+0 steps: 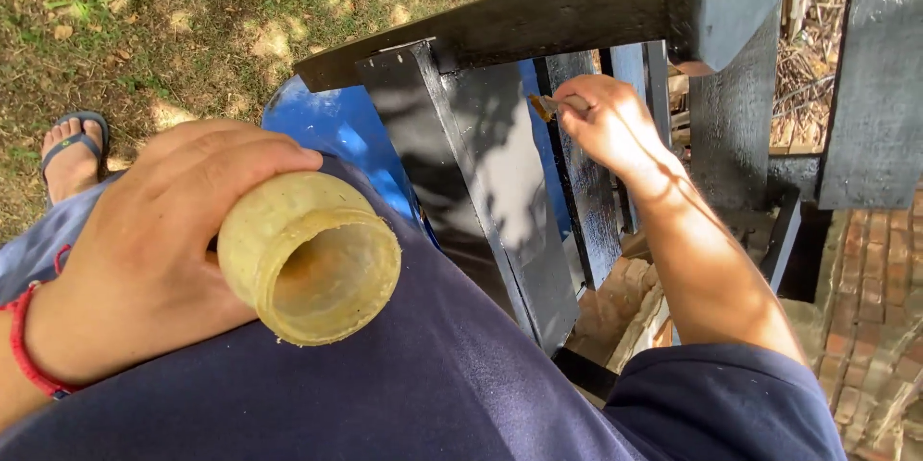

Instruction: Painting the wooden slats of a chair with black paint using a brush.

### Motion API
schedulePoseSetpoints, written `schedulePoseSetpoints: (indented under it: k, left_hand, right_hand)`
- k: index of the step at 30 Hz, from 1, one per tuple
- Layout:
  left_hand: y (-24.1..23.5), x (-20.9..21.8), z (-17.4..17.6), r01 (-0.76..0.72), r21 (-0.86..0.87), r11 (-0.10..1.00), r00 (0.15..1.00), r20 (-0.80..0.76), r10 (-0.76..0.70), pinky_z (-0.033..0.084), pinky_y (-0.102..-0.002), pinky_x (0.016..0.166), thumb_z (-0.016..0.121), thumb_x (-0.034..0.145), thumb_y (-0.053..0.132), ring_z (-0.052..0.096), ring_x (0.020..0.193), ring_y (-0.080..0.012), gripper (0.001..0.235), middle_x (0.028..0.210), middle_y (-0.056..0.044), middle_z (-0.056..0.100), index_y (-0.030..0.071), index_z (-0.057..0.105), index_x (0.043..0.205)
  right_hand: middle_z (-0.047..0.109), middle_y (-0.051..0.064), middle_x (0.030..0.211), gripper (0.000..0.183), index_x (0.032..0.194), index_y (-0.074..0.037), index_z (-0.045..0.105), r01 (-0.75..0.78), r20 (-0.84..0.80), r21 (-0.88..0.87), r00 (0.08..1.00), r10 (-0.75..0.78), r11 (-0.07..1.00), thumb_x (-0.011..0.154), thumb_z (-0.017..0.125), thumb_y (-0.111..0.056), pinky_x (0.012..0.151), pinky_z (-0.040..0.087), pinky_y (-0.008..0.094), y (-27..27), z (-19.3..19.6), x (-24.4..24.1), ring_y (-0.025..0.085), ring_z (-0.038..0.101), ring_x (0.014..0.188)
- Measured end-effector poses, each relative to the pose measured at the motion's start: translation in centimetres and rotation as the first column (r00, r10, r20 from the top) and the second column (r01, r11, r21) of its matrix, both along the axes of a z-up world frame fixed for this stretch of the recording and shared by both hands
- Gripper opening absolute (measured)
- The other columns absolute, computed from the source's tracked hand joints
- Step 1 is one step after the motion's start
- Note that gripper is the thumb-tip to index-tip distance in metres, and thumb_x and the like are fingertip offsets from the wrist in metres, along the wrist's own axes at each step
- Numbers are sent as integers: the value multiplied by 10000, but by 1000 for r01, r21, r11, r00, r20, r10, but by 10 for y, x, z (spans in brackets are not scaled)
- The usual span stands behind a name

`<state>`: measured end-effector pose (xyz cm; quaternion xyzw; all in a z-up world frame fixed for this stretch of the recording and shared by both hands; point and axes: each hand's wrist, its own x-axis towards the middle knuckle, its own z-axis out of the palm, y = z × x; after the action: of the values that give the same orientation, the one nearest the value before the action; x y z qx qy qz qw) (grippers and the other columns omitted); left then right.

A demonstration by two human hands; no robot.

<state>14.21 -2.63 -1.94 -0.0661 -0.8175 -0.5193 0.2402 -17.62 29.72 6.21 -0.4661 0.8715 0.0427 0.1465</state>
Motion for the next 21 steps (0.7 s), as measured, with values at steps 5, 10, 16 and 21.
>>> schedulePoseSetpoints:
  k: [5, 10, 16, 21]
  left_hand:
    - [-1, 5, 0, -20, 7, 1000, 1000, 15, 20, 454, -486, 1041, 844, 752, 346, 645, 1120, -303, 643, 1165, -102, 676, 33, 585, 1251]
    - [0, 6, 3, -40, -2, 999, 999, 23, 40, 455, -484, 1044, 817, 787, 292, 632, 1120, -335, 576, 1182, -132, 670, 6, 604, 1239]
    - [-2, 5, 2, -14, -14, 1000, 1000, 4, 14, 449, -507, 1068, 834, 753, 365, 642, 1134, -309, 674, 1190, -121, 665, 30, 564, 1271]
    - [-4, 2, 1, -19, -5, 1000, 999, 31, 19, 448, -508, 1060, 825, 752, 332, 635, 1114, -320, 643, 1191, -135, 666, 26, 582, 1264]
  right_hand:
    - [713, 81, 886, 197, 963, -82, 682, 166, -32, 187, 986, -163, 968, 895, 503, -125, 680, 498, 364, -12, 12, 4, 251, 640, 760]
    - [676, 135, 688, 199, 948, 1, 654, 96, -25, 301, 995, -93, 949, 1013, 488, -88, 466, 511, 382, -23, 23, 15, 258, 604, 508]
    - [314, -54, 397, 683, 451, -157, 332, 148, -41, -115, 987, -154, 982, 1063, 594, -7, 345, 207, 229, -17, -3, -27, 78, 271, 307]
    - [755, 71, 798, 296, 942, -115, 769, 228, -204, 101, 957, -204, 968, 1041, 608, -342, 535, 578, 357, -22, -9, -21, 218, 710, 635]
